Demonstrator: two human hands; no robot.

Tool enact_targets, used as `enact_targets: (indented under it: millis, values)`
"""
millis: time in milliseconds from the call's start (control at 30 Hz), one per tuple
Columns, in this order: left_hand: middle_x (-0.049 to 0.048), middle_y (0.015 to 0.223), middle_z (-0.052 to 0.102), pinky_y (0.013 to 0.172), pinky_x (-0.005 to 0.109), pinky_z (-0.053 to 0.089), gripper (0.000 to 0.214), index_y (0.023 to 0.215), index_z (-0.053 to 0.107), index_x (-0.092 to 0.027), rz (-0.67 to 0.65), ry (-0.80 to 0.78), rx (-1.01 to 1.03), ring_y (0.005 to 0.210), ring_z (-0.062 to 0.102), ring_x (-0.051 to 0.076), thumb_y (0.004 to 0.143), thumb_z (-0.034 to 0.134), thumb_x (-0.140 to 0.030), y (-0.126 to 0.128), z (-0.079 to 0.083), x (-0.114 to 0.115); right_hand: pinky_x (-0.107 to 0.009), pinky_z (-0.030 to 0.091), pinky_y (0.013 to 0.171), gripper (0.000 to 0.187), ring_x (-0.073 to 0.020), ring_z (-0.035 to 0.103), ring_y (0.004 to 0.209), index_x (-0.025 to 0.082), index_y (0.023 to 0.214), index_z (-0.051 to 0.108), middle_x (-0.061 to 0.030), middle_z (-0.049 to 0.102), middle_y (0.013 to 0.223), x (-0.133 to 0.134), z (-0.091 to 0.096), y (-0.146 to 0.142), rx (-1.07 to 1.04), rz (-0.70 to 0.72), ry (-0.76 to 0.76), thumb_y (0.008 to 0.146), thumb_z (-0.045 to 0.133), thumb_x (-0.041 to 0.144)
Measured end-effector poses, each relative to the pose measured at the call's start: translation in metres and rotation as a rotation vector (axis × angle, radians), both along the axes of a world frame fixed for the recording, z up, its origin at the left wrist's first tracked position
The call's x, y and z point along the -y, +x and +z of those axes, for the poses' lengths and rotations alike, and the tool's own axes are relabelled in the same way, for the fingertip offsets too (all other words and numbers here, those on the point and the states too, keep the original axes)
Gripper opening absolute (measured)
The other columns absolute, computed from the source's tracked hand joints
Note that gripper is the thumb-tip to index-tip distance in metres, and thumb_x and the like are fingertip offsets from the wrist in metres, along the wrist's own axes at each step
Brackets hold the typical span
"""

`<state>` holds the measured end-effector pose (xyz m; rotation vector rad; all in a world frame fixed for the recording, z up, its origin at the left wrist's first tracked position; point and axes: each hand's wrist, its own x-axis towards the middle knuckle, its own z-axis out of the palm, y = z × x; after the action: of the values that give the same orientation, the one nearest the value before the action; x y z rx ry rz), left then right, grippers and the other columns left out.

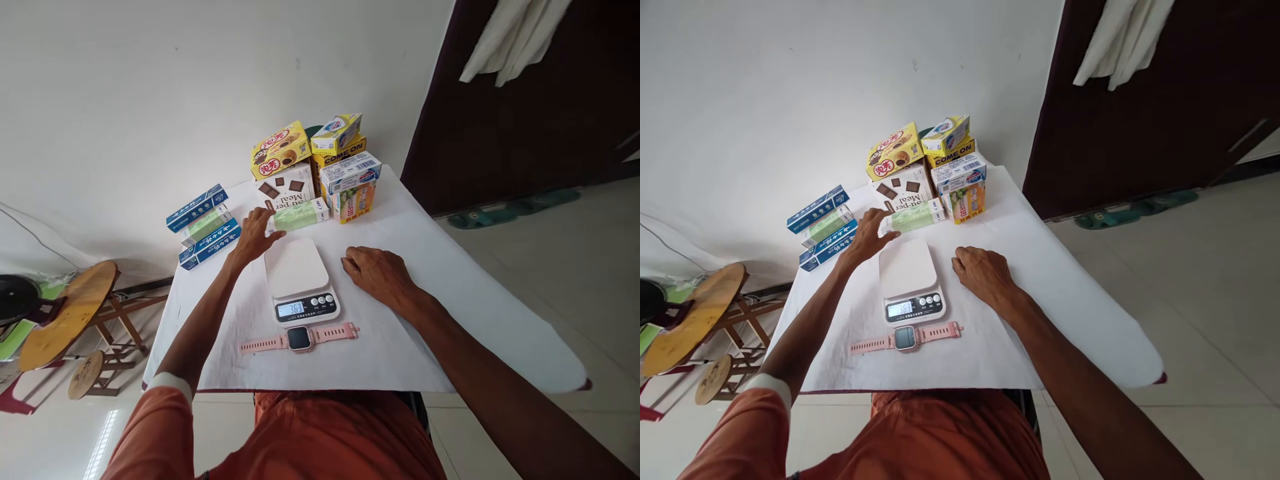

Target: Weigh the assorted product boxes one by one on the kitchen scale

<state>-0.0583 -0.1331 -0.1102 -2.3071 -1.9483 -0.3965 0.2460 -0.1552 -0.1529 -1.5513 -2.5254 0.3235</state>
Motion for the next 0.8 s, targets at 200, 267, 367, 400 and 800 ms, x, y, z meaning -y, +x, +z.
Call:
enact_targets:
  millis: [200, 267, 367, 400, 800]
  values:
    - [0.0208, 0.142, 0.057, 0.106, 0.055, 0.045, 0.054, 0.141, 0.058, -0.020, 0.093, -0.184, -0.047, 0.135, 0.052, 0.041, 0.096, 0.074, -0.045, 0.035, -0.010, -0.044, -0.033, 0.025, 0.063, 0.033, -0.0210, 0.069, 0.084, 0.018, 0.097, 0.069, -0.0092, 0.077, 0.100, 0.000, 0.002, 0.002, 0.023, 0.028, -0.017, 0.108, 0.038, 0.025]
    - [0.0211, 0.141, 0.056, 0.106, 0.056, 0.045, 0.052, 0.138, 0.059, -0.020, 0.134, -0.184, -0.029, 0.135, 0.051, 0.041, 0.095, 0.076, -0.043, 0.035, -0.011, -0.046, -0.033, 0.025, 0.063, 0.033, -0.0205, 0.069, 0.083, 0.018, 0.096, 0.068, -0.0089, 0.077, 0.100, -0.001, 0.001, 0.003, 0.020, 0.042, -0.018, 0.108, 0.038, 0.025]
    - [0.0184, 0.138, 0.057, 0.106, 0.054, 0.046, 0.050, 0.135, 0.059, -0.020, 0.150, -0.186, 0.043, 0.131, 0.054, 0.037, 0.094, 0.076, -0.041, 0.028, -0.010, -0.037, -0.032, 0.025, 0.062, 0.033, -0.0204, 0.068, 0.081, 0.018, 0.094, 0.067, -0.0090, 0.077, 0.099, -0.001, -0.002, 0.004, 0.021, 0.045, -0.008, 0.107, 0.038, 0.025]
    - [0.0167, 0.135, 0.058, 0.106, 0.053, 0.047, 0.049, 0.135, 0.059, -0.020, 0.144, -0.175, 0.069, 0.129, 0.055, 0.036, 0.094, 0.076, -0.041, 0.024, -0.008, -0.031, -0.033, 0.025, 0.062, 0.033, -0.0205, 0.068, 0.079, 0.018, 0.093, 0.067, -0.0090, 0.077, 0.097, -0.001, -0.003, 0.004, 0.019, 0.043, -0.004, 0.107, 0.038, 0.025]
    - [0.0118, 0.127, 0.061, 0.103, 0.047, 0.050, 0.058, 0.139, 0.060, -0.023, -0.093, 0.007, 0.175, 0.119, 0.059, 0.030, 0.093, 0.076, -0.055, 0.016, 0.047, 0.114, -0.033, 0.026, 0.062, 0.030, -0.0214, 0.063, 0.075, 0.022, 0.082, 0.060, -0.0084, 0.073, 0.087, 0.000, -0.004, 0.003, -0.033, 0.027, 0.011, 0.103, 0.040, 0.029]
